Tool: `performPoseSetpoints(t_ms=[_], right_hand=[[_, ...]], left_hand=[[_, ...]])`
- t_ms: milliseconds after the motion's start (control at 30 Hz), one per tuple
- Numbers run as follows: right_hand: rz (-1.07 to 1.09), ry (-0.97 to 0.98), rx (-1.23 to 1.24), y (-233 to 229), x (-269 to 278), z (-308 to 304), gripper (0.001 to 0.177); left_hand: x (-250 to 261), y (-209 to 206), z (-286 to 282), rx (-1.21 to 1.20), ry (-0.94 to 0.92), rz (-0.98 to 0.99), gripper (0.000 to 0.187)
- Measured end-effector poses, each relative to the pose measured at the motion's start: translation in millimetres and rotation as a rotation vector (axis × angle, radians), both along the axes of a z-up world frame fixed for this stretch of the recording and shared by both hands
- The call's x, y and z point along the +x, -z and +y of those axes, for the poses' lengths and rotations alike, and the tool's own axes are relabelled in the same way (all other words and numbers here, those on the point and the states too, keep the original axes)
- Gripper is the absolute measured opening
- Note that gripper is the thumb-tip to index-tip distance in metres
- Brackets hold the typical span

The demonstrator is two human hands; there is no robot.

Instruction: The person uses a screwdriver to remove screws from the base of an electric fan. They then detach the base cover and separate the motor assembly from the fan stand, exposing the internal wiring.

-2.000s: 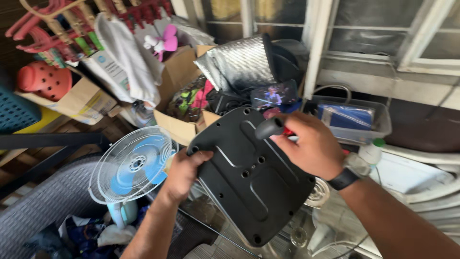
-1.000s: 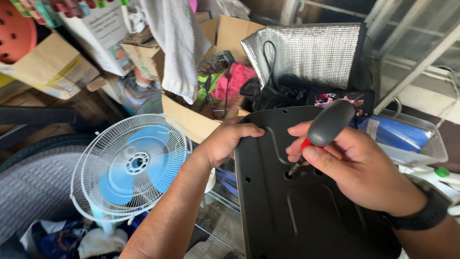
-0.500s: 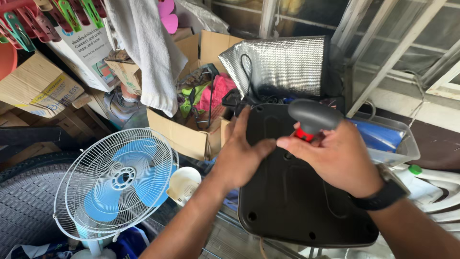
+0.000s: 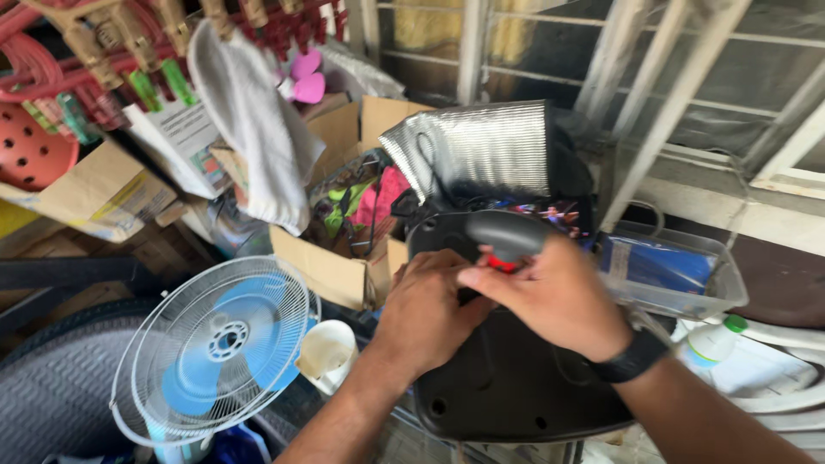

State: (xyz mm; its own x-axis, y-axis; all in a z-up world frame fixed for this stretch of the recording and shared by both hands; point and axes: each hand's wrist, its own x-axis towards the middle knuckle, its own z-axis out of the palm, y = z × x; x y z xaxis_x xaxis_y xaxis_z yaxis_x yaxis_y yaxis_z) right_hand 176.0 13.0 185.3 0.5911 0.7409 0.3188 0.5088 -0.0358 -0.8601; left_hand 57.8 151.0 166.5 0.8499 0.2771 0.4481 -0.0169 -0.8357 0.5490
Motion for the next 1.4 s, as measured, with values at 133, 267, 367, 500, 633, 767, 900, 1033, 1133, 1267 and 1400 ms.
performPoseSetpoints(t_ms=[133,267,367,500,633,767,900,1033,1133,1267,1400], right_hand=[[0.056,-0.341,0.143,-25,12,-14,0.071],[-0.003,-0.316,-0.052,-45,37,-28,0.068],[-0.007,-0.396,-0.063,-41,51,-27,0.075],[0.128,-0.368,0.013,-10,45,-14,0.06],[0.124,-0.281,0.127,10,41,-12,0.048],[0.068,-0.16,0.088,13,44,-13,0.033],[0.019,-0.125,0.022,16,43,-10,0.031],[0.066,-0.358,0.097,0,49,-18,0.052],[-0.02,-0.509,0.103,-37,62,-27,0.077],[-0.462,-0.677,-0.091,-85,62,-19,0.06],[-0.649,-0.413,-0.418,-118,32,-7,0.056]], left_hand=[[-1,-1,-3,0.004,-0.041,0.047,0.022],[-1,-1,-7,-0.01,-0.081,0.059,0.022],[1,-4,-11,-0.001,-0.126,0.114,0.023],[6,-10,-13,0.002,-0.172,0.16,0.024],[6,-9,-14,0.003,-0.178,0.189,0.024],[9,-9,-14,0.001,-0.176,0.201,0.024],[8,-9,-12,-0.004,-0.168,0.22,0.024],[8,-10,-12,-0.001,-0.156,0.2,0.025],[7,-10,-10,-0.024,-0.15,0.229,0.026],[7,-8,-9,0.012,-0.151,0.186,0.025],[7,-7,-7,0.008,-0.17,0.195,0.026]])
